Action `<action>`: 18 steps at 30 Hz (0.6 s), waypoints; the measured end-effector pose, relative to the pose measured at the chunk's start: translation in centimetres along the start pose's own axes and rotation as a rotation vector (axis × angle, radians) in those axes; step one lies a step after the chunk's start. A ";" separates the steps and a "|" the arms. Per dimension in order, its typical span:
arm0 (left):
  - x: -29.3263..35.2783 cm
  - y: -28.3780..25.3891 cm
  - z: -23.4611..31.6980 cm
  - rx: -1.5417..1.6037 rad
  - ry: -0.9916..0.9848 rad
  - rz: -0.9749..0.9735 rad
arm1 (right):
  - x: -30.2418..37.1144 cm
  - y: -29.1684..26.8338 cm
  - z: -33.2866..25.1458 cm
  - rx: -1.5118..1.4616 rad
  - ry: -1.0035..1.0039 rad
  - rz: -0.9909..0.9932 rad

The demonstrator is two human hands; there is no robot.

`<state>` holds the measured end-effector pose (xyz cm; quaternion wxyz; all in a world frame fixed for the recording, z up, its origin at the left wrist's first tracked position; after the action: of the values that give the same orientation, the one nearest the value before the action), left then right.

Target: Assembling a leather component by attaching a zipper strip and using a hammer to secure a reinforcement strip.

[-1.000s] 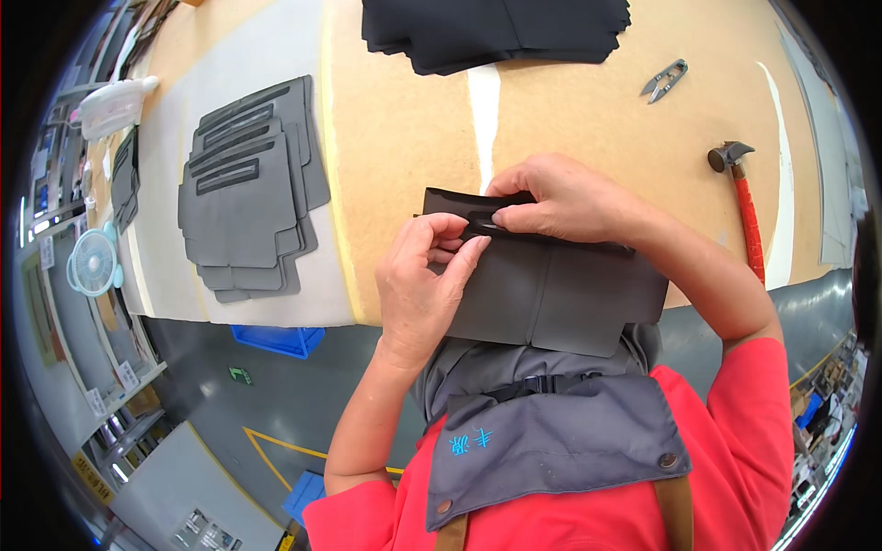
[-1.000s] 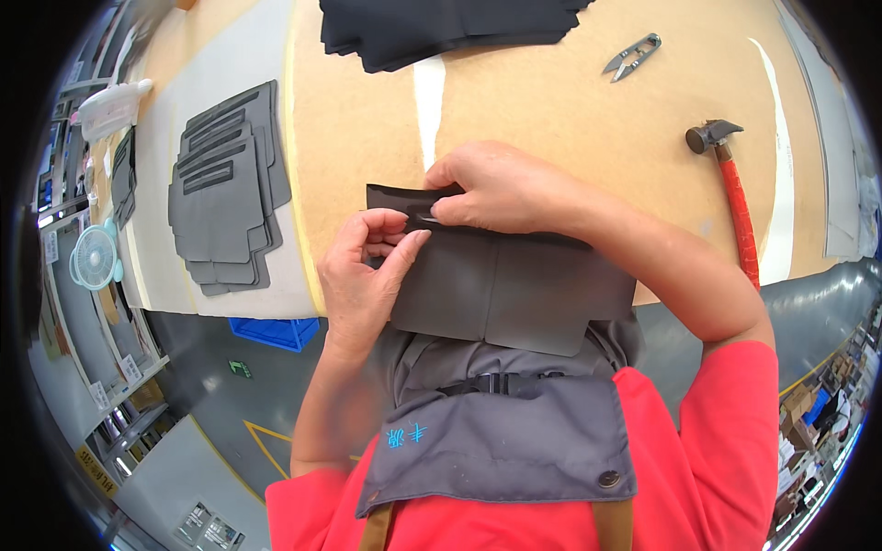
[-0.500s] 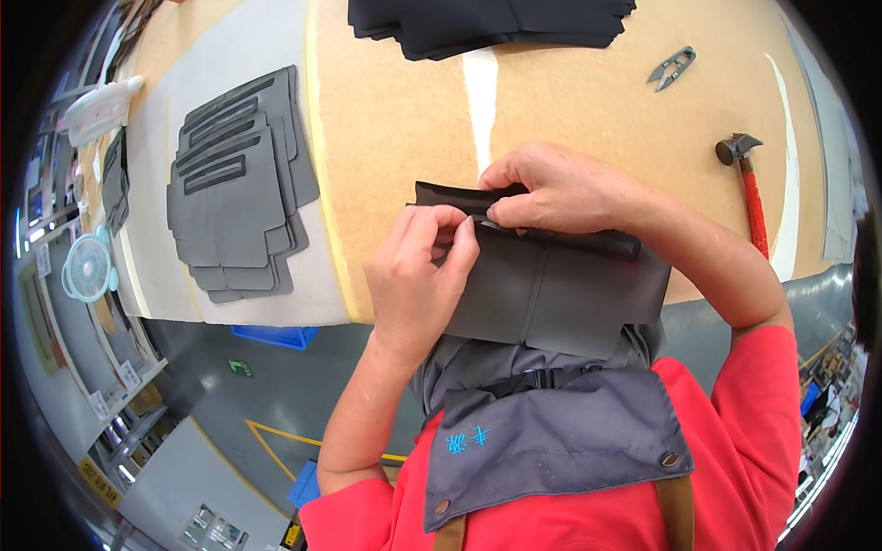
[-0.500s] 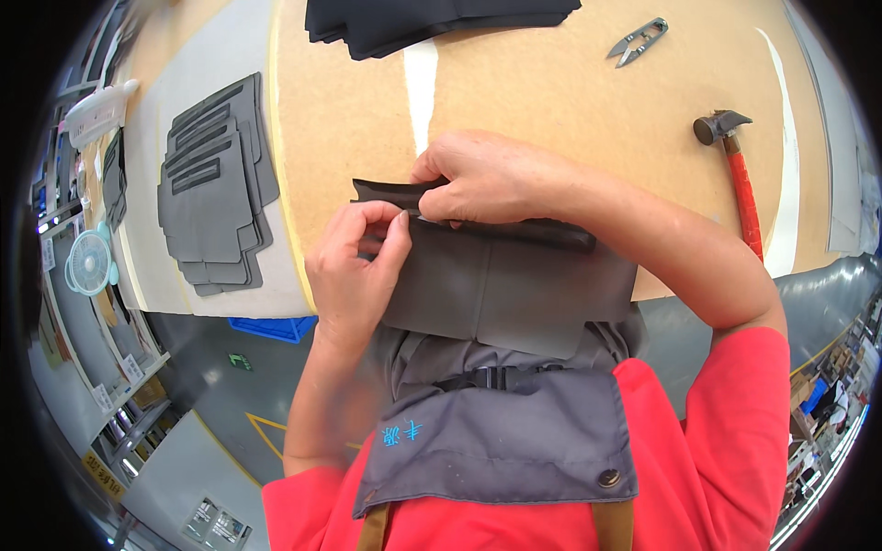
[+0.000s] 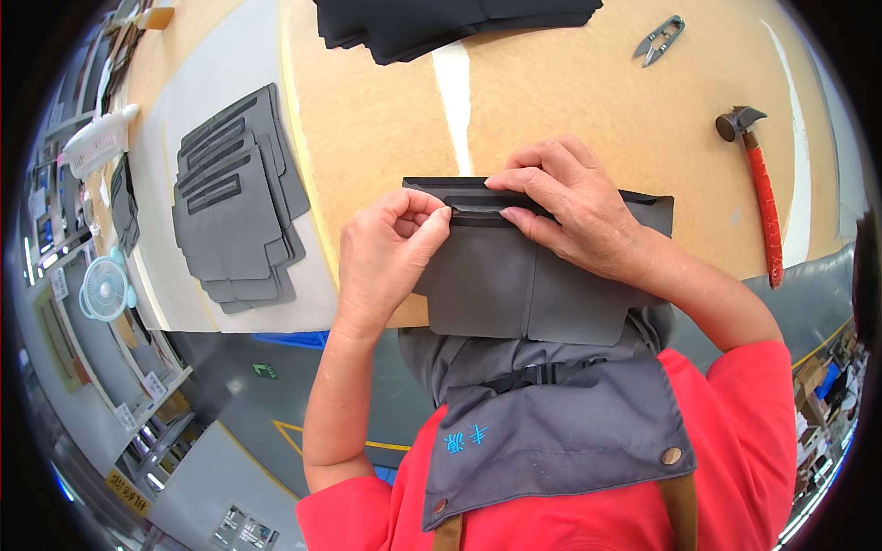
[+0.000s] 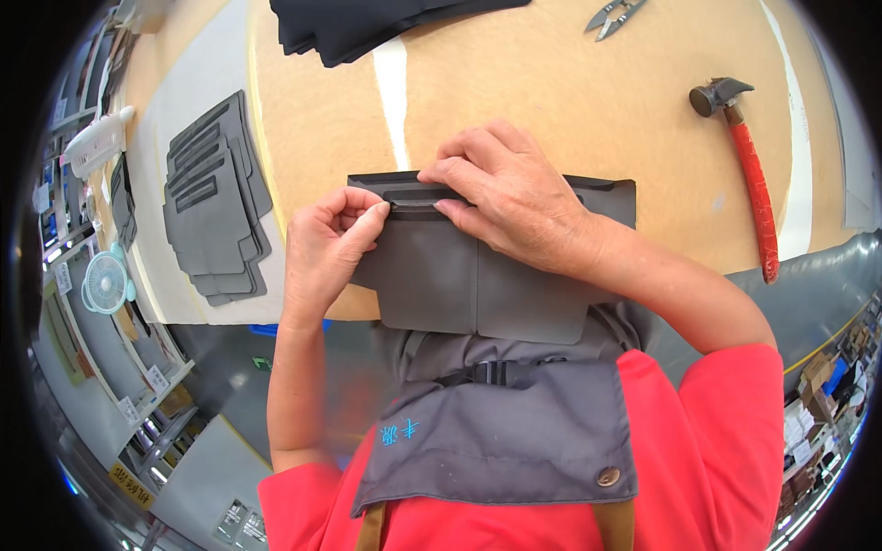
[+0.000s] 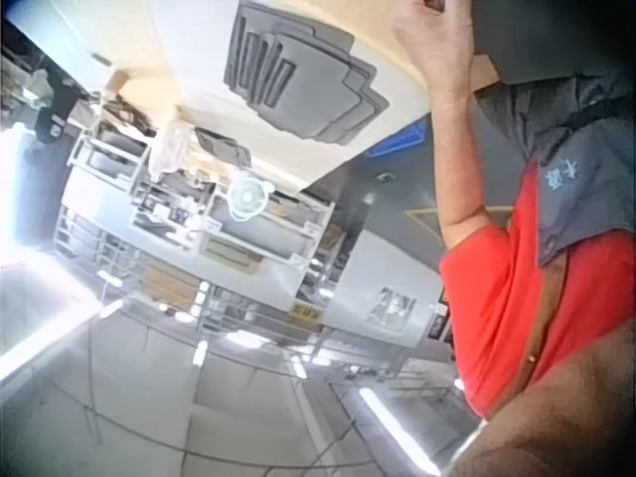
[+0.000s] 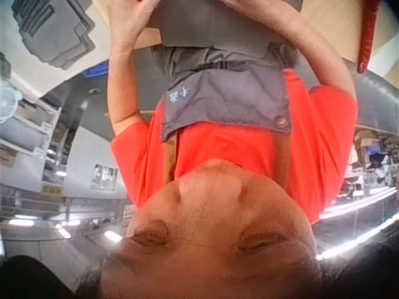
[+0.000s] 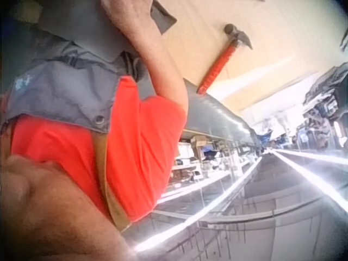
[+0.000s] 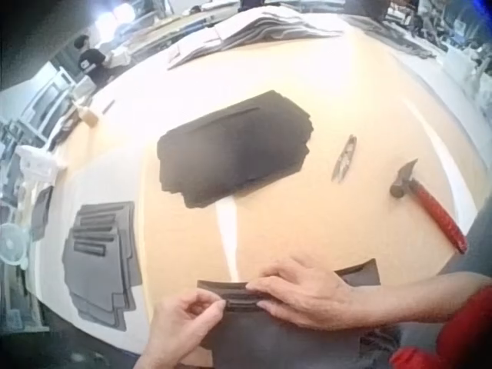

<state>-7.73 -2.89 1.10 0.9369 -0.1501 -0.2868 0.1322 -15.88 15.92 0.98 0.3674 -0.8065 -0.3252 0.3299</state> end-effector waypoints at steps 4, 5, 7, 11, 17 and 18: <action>-0.4 -0.3 -0.5 0.000 -0.014 0.003 | 0.1 0.3 0.0 -0.004 -0.023 0.052; -0.4 -0.4 -0.4 -0.007 -0.016 0.009 | 0.1 0.2 0.0 -0.005 -0.018 0.056; -0.4 -0.3 -0.3 -0.019 -0.018 0.011 | 0.2 0.1 -0.1 -0.020 -0.027 0.063; -0.5 -0.2 -0.2 -0.049 -0.004 0.021 | 0.2 0.2 0.0 -0.019 -0.020 0.050; 0.0 0.2 0.4 -0.077 0.078 0.075 | 0.2 0.2 -0.1 -0.012 -0.030 0.051; 0.1 0.2 0.7 -0.110 0.109 0.090 | 0.2 0.3 -0.1 -0.007 -0.029 0.052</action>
<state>-8.13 -2.51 1.65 0.9344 -0.2213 -0.2354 0.1500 -15.60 15.92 0.76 0.3510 -0.8111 -0.3106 0.3499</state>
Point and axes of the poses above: each hand's wrist, its own x-axis away from the middle knuckle, its own y-axis out of the palm, z = x × y, the point moved 6 cm from there along -x, towards the middle knuckle, and after that the axes turned 13 degrees about x, right-handed, at the moved point
